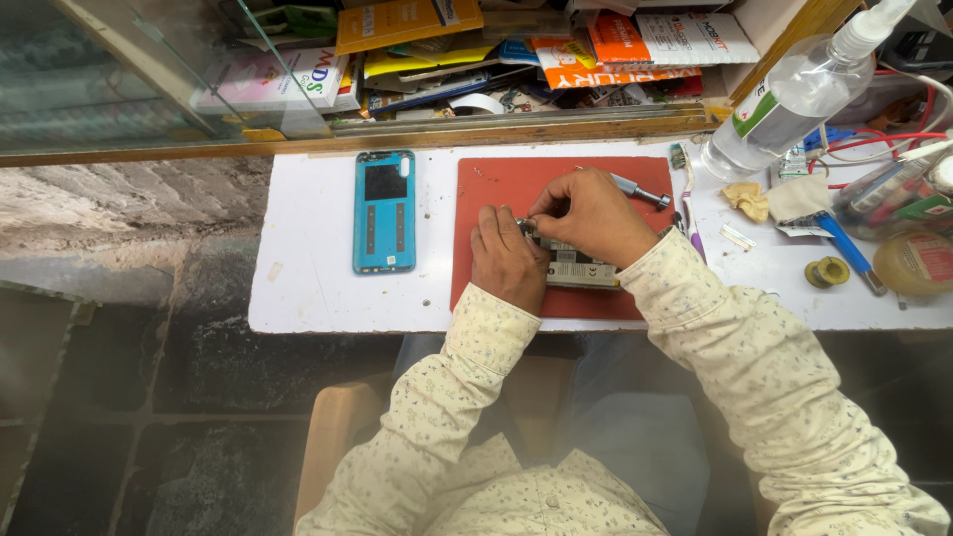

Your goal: The person works on a disassembled mobile phone placed on a red mat. They use a small metal tool to pry and adjust internal components near the top edge of the device, then use a screwdriver to tighten screws on the phone's frame. The person handles the phone and tools directly with their hands throughout the process.

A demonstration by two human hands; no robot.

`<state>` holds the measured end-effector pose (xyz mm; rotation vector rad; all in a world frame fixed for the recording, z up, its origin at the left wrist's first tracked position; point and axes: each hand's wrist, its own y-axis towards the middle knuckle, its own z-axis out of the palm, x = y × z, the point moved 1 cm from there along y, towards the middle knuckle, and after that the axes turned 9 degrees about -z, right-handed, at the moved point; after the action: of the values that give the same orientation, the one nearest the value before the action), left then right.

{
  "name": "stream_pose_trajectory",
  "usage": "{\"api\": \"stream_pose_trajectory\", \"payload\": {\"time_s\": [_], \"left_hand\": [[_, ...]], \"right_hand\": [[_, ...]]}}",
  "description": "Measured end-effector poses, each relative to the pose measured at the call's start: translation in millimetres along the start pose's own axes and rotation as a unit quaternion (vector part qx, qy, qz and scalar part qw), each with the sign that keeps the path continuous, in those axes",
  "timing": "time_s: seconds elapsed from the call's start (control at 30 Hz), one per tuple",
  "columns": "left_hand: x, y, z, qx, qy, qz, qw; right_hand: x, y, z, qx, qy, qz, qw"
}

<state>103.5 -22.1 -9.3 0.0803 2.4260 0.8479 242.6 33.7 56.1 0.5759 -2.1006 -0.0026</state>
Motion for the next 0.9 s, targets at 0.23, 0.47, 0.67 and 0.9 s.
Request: {"api": "stream_pose_trajectory", "payload": {"time_s": [0.23, 0.47, 0.67, 0.9], "left_hand": [[-1.6, 0.8, -10.1, 0.035, -0.036, -0.013, 0.999], [-5.2, 3.7, -19.2, 0.035, -0.094, -0.032, 0.994], [-9.0, 10.6, -18.8, 0.019, -0.175, -0.075, 0.982], [0.5, 14.9, -26.6, 0.066, -0.239, -0.073, 0.966]], "right_hand": [[-17.6, 6.4, -0.9, 0.031, 0.068, 0.02, 0.997], [-30.4, 6.7, -0.9, 0.045, 0.116, 0.039, 0.991], [-30.0, 9.5, 2.8, 0.047, 0.118, 0.035, 0.991], [-29.5, 8.5, 2.0, 0.053, 0.114, 0.038, 0.991]]}}
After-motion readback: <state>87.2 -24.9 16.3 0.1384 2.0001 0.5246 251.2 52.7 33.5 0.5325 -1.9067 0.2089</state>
